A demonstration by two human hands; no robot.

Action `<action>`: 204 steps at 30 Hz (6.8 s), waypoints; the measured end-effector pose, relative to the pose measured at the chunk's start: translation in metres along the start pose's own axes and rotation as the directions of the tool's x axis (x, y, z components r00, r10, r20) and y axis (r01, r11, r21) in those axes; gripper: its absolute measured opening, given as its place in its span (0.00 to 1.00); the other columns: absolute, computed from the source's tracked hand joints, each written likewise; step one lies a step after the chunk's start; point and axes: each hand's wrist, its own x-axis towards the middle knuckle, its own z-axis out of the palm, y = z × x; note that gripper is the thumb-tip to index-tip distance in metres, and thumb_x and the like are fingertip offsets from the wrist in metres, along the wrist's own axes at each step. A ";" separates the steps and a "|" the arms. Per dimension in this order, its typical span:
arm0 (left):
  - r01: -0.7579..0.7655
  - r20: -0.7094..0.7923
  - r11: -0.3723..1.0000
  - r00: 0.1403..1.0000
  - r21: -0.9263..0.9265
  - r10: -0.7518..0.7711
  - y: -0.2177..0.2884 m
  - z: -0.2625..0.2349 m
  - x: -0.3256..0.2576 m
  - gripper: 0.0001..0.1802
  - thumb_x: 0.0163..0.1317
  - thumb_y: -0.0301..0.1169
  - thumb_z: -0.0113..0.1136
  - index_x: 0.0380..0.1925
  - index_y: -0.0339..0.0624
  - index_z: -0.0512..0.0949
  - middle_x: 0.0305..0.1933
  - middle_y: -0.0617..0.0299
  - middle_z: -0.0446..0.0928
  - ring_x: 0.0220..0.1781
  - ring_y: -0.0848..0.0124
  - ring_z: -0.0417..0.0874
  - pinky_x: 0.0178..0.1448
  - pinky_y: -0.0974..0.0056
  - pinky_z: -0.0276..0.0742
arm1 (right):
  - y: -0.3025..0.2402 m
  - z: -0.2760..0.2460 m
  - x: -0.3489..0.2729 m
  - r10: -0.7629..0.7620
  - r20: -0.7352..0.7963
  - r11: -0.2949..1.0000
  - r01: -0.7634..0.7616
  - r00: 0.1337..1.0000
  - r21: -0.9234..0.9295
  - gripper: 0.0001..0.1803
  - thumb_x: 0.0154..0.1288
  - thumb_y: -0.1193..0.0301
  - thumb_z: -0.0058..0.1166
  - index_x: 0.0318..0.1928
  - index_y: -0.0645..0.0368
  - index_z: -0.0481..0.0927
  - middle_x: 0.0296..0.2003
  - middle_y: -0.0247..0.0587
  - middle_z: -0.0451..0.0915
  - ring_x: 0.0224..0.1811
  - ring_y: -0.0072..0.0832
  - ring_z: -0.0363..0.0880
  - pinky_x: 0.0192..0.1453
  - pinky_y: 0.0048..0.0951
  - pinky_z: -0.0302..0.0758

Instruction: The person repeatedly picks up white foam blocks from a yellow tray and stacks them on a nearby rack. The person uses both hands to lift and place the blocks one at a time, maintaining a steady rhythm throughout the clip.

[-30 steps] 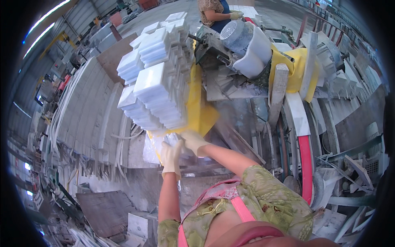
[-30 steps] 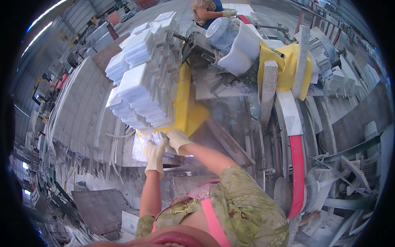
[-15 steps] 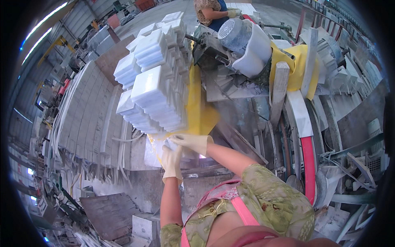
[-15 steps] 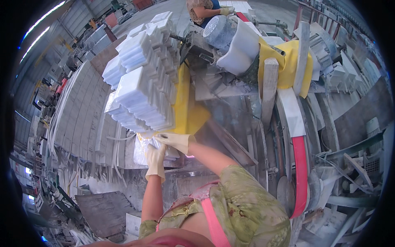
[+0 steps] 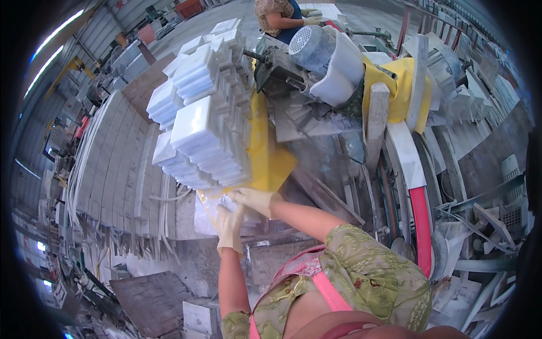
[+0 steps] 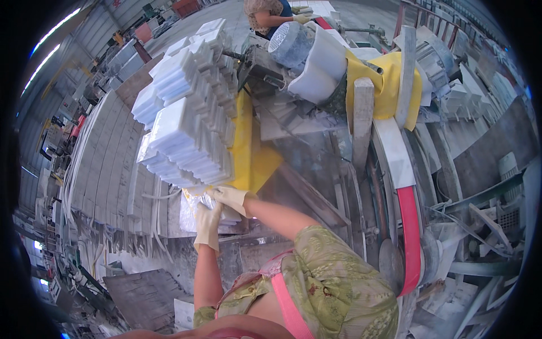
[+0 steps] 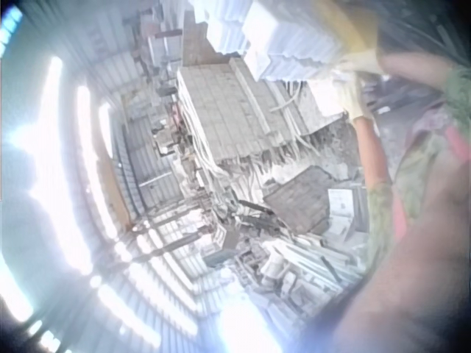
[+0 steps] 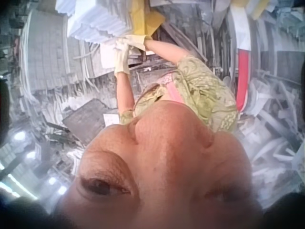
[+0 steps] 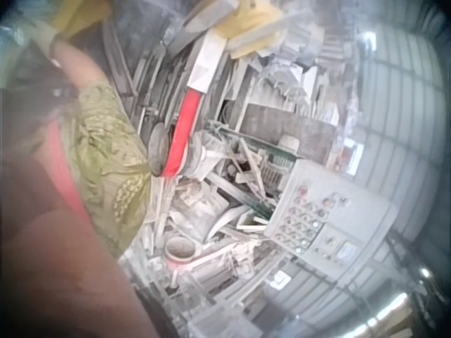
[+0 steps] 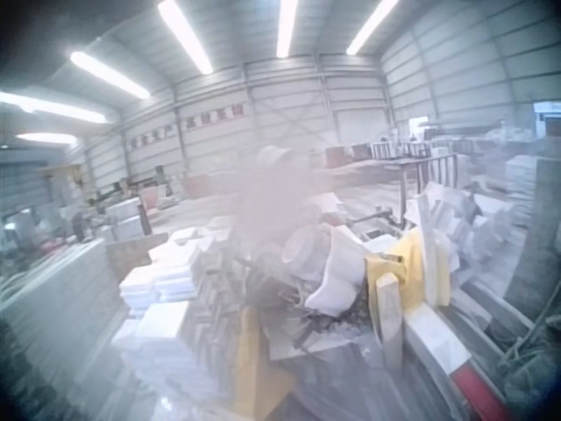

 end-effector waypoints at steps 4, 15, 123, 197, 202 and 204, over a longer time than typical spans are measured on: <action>-0.014 -0.028 1.000 1.000 -0.012 0.014 0.001 -0.003 -0.002 0.48 0.50 0.58 0.70 0.54 0.20 0.73 0.51 0.27 0.81 0.56 0.40 0.83 0.60 0.50 0.76 | 0.047 -0.025 0.025 -0.340 0.124 0.878 0.362 0.932 -0.314 0.44 0.70 0.48 0.52 0.78 0.54 0.56 0.74 0.54 0.60 0.77 0.45 0.59 0.78 0.42 0.61; -0.048 -0.049 0.999 0.998 -0.012 0.047 -0.007 0.004 0.002 0.46 0.53 0.57 0.68 0.54 0.21 0.72 0.50 0.28 0.81 0.56 0.40 0.83 0.61 0.49 0.76 | 0.069 -0.046 0.030 -0.564 0.345 0.055 0.451 0.750 -0.891 0.71 0.36 0.43 0.77 0.75 0.71 0.56 0.68 0.55 0.70 0.73 0.46 0.63 0.78 0.42 0.55; 0.055 -0.205 0.996 0.976 -0.073 -0.069 0.004 0.020 -0.007 0.48 0.47 0.54 0.73 0.61 0.33 0.71 0.53 0.37 0.82 0.57 0.45 0.83 0.58 0.49 0.80 | 0.227 -0.216 -0.356 -0.456 -0.886 0.136 -0.979 0.077 -0.155 0.44 0.76 0.43 0.41 0.76 0.68 0.57 0.76 0.63 0.57 0.79 0.53 0.53 0.82 0.49 0.48; -0.057 -0.237 0.993 0.971 -0.104 0.030 0.001 0.018 -0.008 0.49 0.51 0.47 0.72 0.68 0.28 0.66 0.62 0.29 0.75 0.66 0.39 0.75 0.70 0.49 0.70 | 0.167 -0.213 -0.407 -0.512 -0.690 0.053 -0.784 0.511 -0.619 0.47 0.54 0.70 0.67 0.73 0.67 0.60 0.73 0.54 0.63 0.77 0.44 0.59 0.82 0.44 0.54; -0.056 -0.245 0.993 0.969 -0.102 0.029 -0.004 0.021 -0.004 0.47 0.51 0.45 0.71 0.68 0.30 0.68 0.61 0.30 0.76 0.65 0.39 0.75 0.70 0.49 0.69 | 0.172 -0.221 -0.393 -0.530 -0.695 -0.052 -0.837 0.486 -0.545 0.41 0.60 0.74 0.56 0.74 0.67 0.59 0.74 0.54 0.62 0.79 0.43 0.57 0.83 0.43 0.52; -0.056 -0.256 0.993 0.966 -0.106 0.027 -0.006 0.023 -0.003 0.47 0.51 0.45 0.72 0.68 0.30 0.68 0.61 0.30 0.76 0.66 0.40 0.75 0.70 0.49 0.69 | 0.173 -0.230 -0.384 -0.560 -0.682 -0.072 -0.847 0.471 -0.527 0.39 0.62 0.75 0.51 0.74 0.67 0.58 0.74 0.54 0.62 0.79 0.43 0.56 0.83 0.43 0.52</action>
